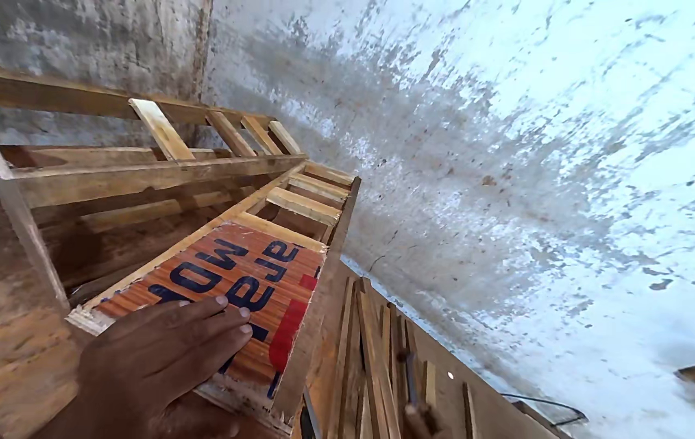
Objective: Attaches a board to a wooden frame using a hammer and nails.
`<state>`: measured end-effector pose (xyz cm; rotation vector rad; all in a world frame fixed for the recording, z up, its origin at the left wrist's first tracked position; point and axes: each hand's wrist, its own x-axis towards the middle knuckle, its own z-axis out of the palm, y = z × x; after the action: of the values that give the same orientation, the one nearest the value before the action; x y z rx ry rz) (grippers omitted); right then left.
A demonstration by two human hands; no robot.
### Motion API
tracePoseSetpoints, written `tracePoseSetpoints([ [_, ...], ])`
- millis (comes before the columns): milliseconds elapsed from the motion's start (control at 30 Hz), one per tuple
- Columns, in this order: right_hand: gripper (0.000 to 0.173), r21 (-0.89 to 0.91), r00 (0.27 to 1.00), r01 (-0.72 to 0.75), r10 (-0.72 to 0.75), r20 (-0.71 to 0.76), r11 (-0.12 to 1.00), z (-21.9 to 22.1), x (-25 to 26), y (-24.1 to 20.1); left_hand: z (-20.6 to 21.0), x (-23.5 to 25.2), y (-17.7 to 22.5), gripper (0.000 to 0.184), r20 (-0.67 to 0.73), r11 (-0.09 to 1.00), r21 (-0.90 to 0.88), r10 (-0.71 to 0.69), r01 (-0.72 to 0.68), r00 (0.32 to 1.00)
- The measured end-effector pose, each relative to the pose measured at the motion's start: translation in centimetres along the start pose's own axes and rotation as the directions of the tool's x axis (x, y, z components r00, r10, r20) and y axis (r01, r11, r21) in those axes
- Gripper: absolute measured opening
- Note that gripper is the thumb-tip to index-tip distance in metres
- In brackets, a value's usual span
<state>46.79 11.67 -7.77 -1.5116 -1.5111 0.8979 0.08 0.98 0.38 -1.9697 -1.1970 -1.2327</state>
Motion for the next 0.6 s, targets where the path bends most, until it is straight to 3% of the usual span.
tracePoseSetpoints([
  [100, 0.031, -0.037, 0.936, 0.32, -0.309, 0.17, 0.947, -0.4, 0.3, -14.1, 0.0, -0.2, 0.0, 0.061, -0.003, 1.0, -0.017, -0.011, 0.011, 1.0],
  [200, 0.045, -0.294, 0.804, 0.594, -0.537, 0.256, 0.749, 0.9, 1.9, -20.4, -0.1, -0.1, -0.1, 0.056, -0.001, 1.0, -0.025, -0.016, 0.016, 1.0],
  [367, 0.041, -0.45, 0.762, 0.646, -0.556, 0.332, 0.617, 4.4, 3.4, -24.0, -0.4, -0.2, 0.2, 0.064, 0.032, 0.999, -0.028, -0.031, 0.032, 0.999],
  [467, 0.035, -0.525, 0.843, 0.537, -0.395, 0.365, 0.66, 5.4, 3.9, -24.2, -0.6, -0.2, 0.4, 0.063, 0.039, 0.998, -0.046, -0.047, 0.049, 0.998],
  [600, 0.04, -0.465, 0.814, 0.579, -0.503, 0.289, 0.67, 5.7, 3.4, -24.4, -0.3, -0.4, 0.3, 0.066, 0.027, 0.999, -0.02, -0.038, 0.038, 0.999],
])
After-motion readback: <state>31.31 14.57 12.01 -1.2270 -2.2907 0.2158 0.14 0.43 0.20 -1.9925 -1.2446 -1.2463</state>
